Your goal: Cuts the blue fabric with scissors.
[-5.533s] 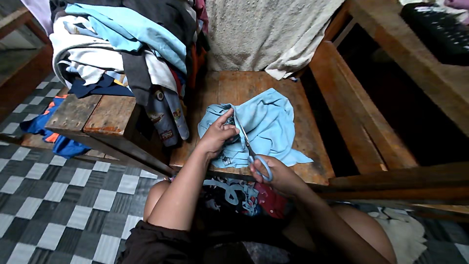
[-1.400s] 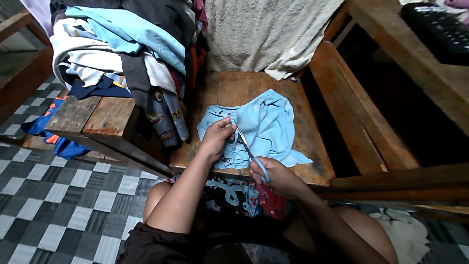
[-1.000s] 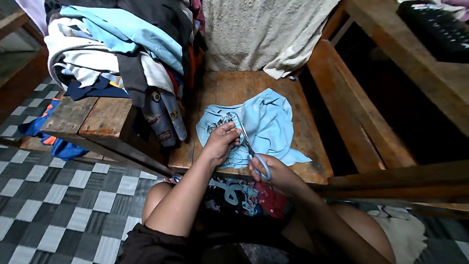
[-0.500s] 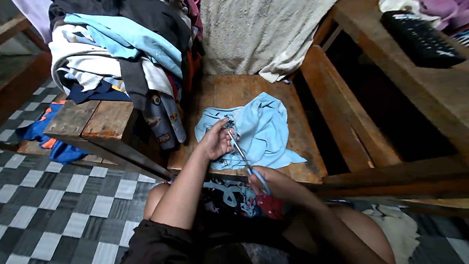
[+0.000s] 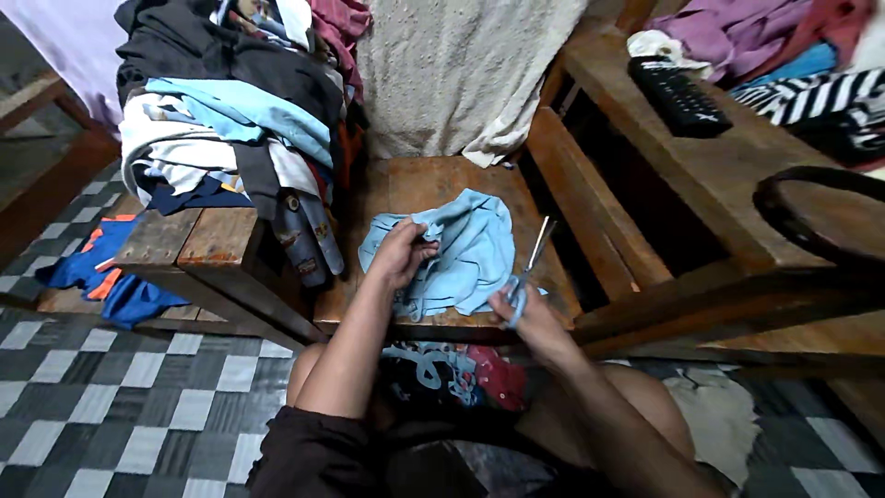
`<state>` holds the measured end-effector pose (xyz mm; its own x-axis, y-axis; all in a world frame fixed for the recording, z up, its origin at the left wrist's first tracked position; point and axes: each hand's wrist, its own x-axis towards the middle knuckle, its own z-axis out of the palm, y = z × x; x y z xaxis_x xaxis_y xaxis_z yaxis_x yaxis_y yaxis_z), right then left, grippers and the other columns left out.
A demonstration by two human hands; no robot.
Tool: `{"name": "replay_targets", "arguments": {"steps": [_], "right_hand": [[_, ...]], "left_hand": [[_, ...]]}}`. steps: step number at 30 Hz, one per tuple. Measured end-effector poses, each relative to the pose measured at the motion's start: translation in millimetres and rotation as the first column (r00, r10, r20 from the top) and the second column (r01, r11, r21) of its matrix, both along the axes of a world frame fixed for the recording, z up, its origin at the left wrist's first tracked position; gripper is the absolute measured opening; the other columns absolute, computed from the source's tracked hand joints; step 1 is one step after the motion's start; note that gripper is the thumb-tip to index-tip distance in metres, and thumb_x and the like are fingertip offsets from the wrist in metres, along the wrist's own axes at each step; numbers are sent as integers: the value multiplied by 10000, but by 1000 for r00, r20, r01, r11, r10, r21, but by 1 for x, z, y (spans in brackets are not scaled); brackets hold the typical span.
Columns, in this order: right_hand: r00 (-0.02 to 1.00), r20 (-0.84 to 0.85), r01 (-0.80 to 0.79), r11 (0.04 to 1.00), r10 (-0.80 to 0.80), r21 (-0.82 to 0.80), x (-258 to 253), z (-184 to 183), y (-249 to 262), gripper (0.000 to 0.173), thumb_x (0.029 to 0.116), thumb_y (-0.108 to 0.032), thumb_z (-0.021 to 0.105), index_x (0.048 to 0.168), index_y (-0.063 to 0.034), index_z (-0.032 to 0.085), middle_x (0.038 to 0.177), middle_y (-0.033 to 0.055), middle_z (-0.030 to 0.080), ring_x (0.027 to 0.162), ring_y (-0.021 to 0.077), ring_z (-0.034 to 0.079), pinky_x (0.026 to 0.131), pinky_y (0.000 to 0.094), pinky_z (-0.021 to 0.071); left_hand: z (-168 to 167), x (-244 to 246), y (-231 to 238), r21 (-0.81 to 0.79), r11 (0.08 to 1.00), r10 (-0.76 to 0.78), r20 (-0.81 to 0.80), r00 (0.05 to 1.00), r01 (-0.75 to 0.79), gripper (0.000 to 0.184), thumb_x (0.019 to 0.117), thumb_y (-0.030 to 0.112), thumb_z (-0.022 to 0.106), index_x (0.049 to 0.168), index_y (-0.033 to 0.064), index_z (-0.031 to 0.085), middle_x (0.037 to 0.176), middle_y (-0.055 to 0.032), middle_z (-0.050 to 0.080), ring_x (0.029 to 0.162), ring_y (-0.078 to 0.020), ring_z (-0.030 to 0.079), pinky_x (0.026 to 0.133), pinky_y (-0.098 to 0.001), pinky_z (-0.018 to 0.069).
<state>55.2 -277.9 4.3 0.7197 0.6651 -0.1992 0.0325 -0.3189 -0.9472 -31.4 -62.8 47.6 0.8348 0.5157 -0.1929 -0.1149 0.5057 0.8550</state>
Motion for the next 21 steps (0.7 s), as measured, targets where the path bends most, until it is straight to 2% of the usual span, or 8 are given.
{"name": "replay_targets", "arguments": {"steps": [2, 6, 8, 10, 12, 15, 18, 21], "right_hand": [[988, 91, 124, 992, -124, 12, -9, 3, 21, 650, 903, -160, 763, 1365, 89, 380, 1148, 179, 600, 936, 181, 632, 819, 361, 548], [954, 199, 216, 974, -226, 71, -33, 8, 58, 930, 779, -172, 881, 1435, 132, 295, 1324, 306, 535, 1167, 319, 605, 1001, 417, 510], [934, 229, 263, 962, -273, 71, -38, 10, 67, 952, 780, -204, 880, 1448, 128, 289, 1355, 329, 512, 1243, 373, 565, 1065, 463, 468], [918, 258, 292, 954, -300, 67, -37, 16, 69, 784, 857, -192, 814, 1416, 138, 375, 1291, 325, 571, 1200, 390, 596, 1043, 495, 475], [918, 288, 259, 962, -272, 82, -29, 23, 64, 597, 901, -134, 741, 1357, 134, 466, 1192, 285, 632, 1100, 340, 639, 985, 474, 504], [959, 269, 74, 995, -90, 68, -11, 48, 36, 485, 919, -128, 720, 1303, 96, 527, 1088, 205, 651, 974, 225, 644, 897, 415, 528], [971, 190, -186, 956, 144, 225, 23, 79, -5, 314, 836, -94, 713, 1117, -10, 601, 884, -7, 647, 768, 35, 637, 721, 241, 567], [979, 134, -200, 808, 150, 554, 56, 123, -34, 204, 786, -87, 683, 946, -200, 630, 777, -103, 672, 660, 1, 630, 601, 199, 557]], "left_hand": [[23, -4, -17, 48, 997, -64, 84, 994, 60, 196, 1083, 101, 365, 1165, 84, 543, 906, -11, 643, 748, -81, 645, 723, -252, 572], [88, -20, -44, 240, 967, -145, 233, 962, 87, 201, 1067, 93, 356, 1090, 113, 554, 877, 18, 655, 753, -54, 639, 729, -228, 556], [122, -28, -45, 285, 958, -146, 354, 924, 42, 186, 1063, 77, 359, 1078, 110, 541, 892, 4, 665, 809, -82, 659, 773, -262, 563], [154, -37, -42, 314, 949, -118, 438, 891, -28, 171, 1072, 91, 360, 1069, 125, 528, 879, 2, 665, 826, -98, 669, 799, -284, 569], [185, -50, -36, 329, 937, -56, 475, 878, -118, 153, 1089, 113, 344, 1092, 119, 497, 888, -9, 650, 832, -113, 669, 814, -294, 573], [226, -71, -24, 257, 926, 139, 449, 882, -277, 148, 1116, 138, 305, 1139, 101, 447, 879, -26, 645, 792, -109, 677, 775, -262, 584], [252, -90, 1, 146, 912, 309, 371, 876, -384, 229, 1104, 153, 341, 929, 127, 485, 705, 20, 557, 582, -56, 554, 574, -192, 509], [266, -109, 27, 64, 934, 312, 337, 888, -353, 376, 1063, 187, 294, 705, 193, 408, 523, 77, 361, 421, -25, 346, 421, -155, 324]]}}
